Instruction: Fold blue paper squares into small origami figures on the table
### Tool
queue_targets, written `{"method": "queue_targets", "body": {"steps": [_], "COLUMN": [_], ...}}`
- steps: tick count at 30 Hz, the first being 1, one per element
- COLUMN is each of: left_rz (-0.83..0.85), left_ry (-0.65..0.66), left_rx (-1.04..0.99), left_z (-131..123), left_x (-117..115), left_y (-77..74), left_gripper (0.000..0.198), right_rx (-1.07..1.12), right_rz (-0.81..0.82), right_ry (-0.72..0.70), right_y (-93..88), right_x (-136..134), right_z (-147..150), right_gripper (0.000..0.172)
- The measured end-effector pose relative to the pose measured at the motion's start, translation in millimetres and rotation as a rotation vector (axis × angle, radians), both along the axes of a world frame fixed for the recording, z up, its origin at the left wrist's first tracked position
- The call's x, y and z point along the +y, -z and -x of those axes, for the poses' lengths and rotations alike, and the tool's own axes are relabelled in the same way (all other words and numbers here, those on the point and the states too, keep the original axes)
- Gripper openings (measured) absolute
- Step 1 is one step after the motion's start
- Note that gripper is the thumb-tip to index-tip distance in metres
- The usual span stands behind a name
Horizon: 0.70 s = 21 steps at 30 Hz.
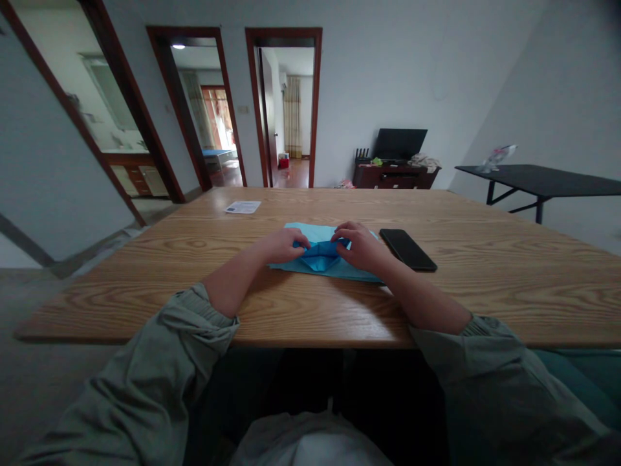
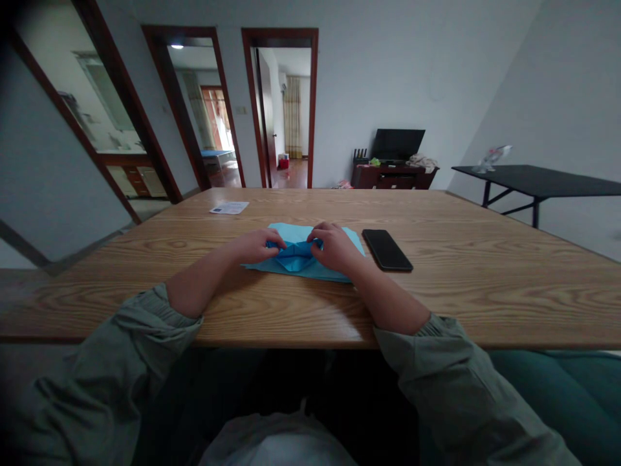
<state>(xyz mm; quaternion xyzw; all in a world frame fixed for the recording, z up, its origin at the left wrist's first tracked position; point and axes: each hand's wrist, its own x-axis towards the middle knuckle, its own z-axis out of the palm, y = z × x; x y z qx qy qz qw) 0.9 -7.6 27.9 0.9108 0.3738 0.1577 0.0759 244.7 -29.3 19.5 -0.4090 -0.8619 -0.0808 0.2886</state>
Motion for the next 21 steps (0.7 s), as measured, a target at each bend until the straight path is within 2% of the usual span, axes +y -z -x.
{"method": "queue_targets", "body": {"steps": [3,7,9,13,17,21], "left_rz": [-0.015,-0.035,-0.038,-0.025,-0.038,-0.04], "left_ry": [-0.024,-0.029,-0.034,-0.054,-0.051,-0.053], "left_rx": [-0.003,0.014,0.015,0.013,0.02,0.033], "left_z": [-0.2,-0.5,-0.5,-0.7,-1.2,-1.5], "left_x": [2.5,6.1,6.9,4.9,1.4,1.2], "left_y": [3.5,7.2,7.9,5.9,2.8,2.4], "left_gripper": [0.028,0.031,0.031,0.031,0.031,0.031], "right_rx": [-0.089,-0.324,-0.416,-0.521,-0.543,-0.534], "right_rz": [-0.127,-0.191,-0.162,-0.053,0.019,0.019], "right_ry": [0.007,-0.097,-0.123,-0.086,-0.059,-0.063], "right_y": [-7.8,-9.8,-7.5,-4.8,-6.9,-6.3], "right_x": [-15.6,-33.4,-37.0,-38.3,-42.1,-46.5], "right_z": [10.7,28.0,33.5,35.4,34.8,35.7], "right_gripper": [0.019,0.019,0.019,0.021,0.025,0.026]}}
